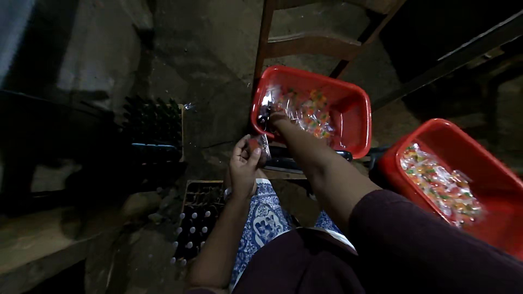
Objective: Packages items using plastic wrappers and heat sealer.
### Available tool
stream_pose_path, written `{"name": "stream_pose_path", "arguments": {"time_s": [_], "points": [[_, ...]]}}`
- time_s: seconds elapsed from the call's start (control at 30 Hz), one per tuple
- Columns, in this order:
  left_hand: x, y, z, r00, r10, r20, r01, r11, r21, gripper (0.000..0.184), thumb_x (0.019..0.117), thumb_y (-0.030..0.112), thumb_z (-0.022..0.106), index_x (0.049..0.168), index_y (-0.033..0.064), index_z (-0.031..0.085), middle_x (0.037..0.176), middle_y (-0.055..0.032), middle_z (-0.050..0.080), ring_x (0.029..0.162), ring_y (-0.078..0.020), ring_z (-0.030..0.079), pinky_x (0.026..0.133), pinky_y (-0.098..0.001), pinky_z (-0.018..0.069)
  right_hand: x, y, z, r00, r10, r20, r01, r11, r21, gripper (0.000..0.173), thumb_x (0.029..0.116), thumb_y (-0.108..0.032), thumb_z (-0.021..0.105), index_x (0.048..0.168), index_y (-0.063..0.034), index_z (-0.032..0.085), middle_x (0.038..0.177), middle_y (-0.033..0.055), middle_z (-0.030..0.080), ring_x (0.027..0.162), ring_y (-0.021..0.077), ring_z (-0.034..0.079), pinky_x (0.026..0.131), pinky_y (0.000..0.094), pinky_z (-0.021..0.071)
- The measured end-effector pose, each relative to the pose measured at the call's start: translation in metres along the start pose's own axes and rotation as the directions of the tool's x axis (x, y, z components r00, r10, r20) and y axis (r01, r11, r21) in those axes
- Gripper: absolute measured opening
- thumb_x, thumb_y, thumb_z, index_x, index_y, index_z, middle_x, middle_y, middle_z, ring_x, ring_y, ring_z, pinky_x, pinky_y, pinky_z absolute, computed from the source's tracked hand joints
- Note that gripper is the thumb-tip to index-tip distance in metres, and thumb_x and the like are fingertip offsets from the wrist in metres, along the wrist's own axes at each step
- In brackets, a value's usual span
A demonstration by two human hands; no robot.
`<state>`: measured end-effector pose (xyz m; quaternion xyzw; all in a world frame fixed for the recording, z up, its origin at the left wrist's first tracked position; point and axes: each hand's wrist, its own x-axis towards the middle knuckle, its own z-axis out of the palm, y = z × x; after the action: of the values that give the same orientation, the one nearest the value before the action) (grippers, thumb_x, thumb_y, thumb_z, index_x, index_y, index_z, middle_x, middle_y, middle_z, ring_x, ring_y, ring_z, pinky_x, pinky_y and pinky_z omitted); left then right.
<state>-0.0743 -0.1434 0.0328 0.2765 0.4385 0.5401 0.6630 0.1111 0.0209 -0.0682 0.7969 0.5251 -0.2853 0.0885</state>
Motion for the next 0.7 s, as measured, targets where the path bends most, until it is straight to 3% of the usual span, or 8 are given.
{"name": "stream_pose_path", "arguments": {"time_s": [0.07,0.13,0.2,0.3,0.43,0.5,0.6,0.7], "points": [[0.0,0.001,0.002,0.999,0.052,0.006,-0.052,0.996,0.07,0.053,0.0956,-0.007,0.059,0.144,0.0073,0.042,0.096,-0.0057,0.069,0.076,-0.0097,0.069,0.067,-0.0232,0.0584,0.0,0.003,0.005,0.999,0.033,-0.027,-0.033,0.999,-0.002,0.088,0.0942,-0.03,0.07,0.161,-0.0018,0.022,0.159,0.0328,0.031,0.144,0.0523,0.037,0.105,0.0707,0.041],[-0.003,0.002,0.004,0.995,0.102,0.023,-0.103,0.992,0.069,0.053,0.0946,-0.008,0.059,0.141,0.0089,0.038,0.094,-0.0051,0.07,0.075,-0.0097,0.069,0.065,-0.022,0.0583,-0.005,0.003,0.006,0.997,0.029,-0.071,-0.033,0.998,-0.058,0.083,0.0957,-0.028,0.067,0.16,-0.0002,0.025,0.158,0.034,0.032,0.142,0.0545,0.037,0.103,0.0715,0.041],[-0.007,0.002,0.003,0.99,0.132,0.041,-0.134,0.99,0.039,0.05,0.0939,-0.008,0.059,0.136,0.0093,0.04,0.095,-0.0053,0.07,0.076,-0.0104,0.07,0.066,-0.0226,0.0591,-0.01,-0.001,0.008,0.996,-0.008,-0.093,-0.003,0.992,-0.123,0.074,0.0975,-0.023,0.065,0.157,0.0038,0.03,0.152,0.0348,0.041,0.136,0.0538,0.045,0.101,0.0703,0.0434],[-0.011,0.002,0.005,0.994,0.106,0.037,-0.106,0.994,-0.013,0.038,0.0933,-0.01,0.059,0.125,0.0065,0.048,0.094,-0.007,0.068,0.077,-0.014,0.07,0.07,-0.0277,0.0615,-0.026,-0.01,0.004,0.999,0.013,-0.036,-0.015,0.999,-0.044,0.054,0.1008,-0.022,0.059,0.147,0.0027,0.047,0.144,0.0281,0.053,0.129,0.0484,0.055,0.098,0.0703,0.0464],[-0.013,0.002,0.007,0.999,0.03,0.04,-0.029,0.999,-0.027,0.029,0.0951,-0.01,0.056,0.119,0.0057,0.049,0.095,-0.0074,0.067,0.081,-0.0142,0.069,0.076,-0.0296,0.0607,-0.024,-0.013,0.002,0.999,0.048,0.01,-0.048,0.999,-0.02,0.069,0.0984,-0.025,0.062,0.155,0.0011,0.034,0.145,0.0283,0.052,0.131,0.0472,0.054,0.1,0.0679,0.046],[-0.014,0.001,0.008,0.999,0.032,0.025,-0.033,0.999,0.011,0.025,0.0949,-0.01,0.057,0.116,0.0026,0.052,0.096,-0.008,0.068,0.086,-0.0147,0.069,0.08,-0.0298,0.0597,-0.015,-0.007,0.007,0.999,0.041,-0.027,-0.04,0.999,0.034,0.07,0.0959,-0.028,0.067,0.153,-0.0007,0.038,0.144,0.0278,0.054,0.128,0.0476,0.056,0.097,0.0685,0.0477],[-0.015,-0.002,0.005,0.998,0.055,0.024,-0.057,0.995,0.081,0.018,0.0948,-0.009,0.057,0.11,0.0014,0.055,0.095,-0.0059,0.068,0.086,-0.0113,0.068,0.075,-0.0243,0.0572,-0.016,-0.005,-0.001,0.999,0.034,-0.012,-0.032,0.99,0.14,0.081,0.0924,-0.036,0.072,0.155,-0.0013,0.036,0.153,0.0261,0.046,0.134,0.0469,0.051,0.102,0.0688,0.044],[-0.017,-0.005,0.003,0.999,0.034,0.032,-0.036,0.997,0.063,0.019,0.0956,-0.01,0.055,0.11,0.0024,0.054,0.092,-0.0034,0.066,0.079,-0.0081,0.066,0.071,-0.0222,0.0571,-0.016,-0.003,-0.003,1.0,0.012,0.003,-0.012,0.985,0.172,0.082,0.0941,-0.032,0.07,0.158,0.0,0.03,0.157,0.0264,0.04,0.139,0.0457,0.046,0.109,0.0678,0.039]]}}
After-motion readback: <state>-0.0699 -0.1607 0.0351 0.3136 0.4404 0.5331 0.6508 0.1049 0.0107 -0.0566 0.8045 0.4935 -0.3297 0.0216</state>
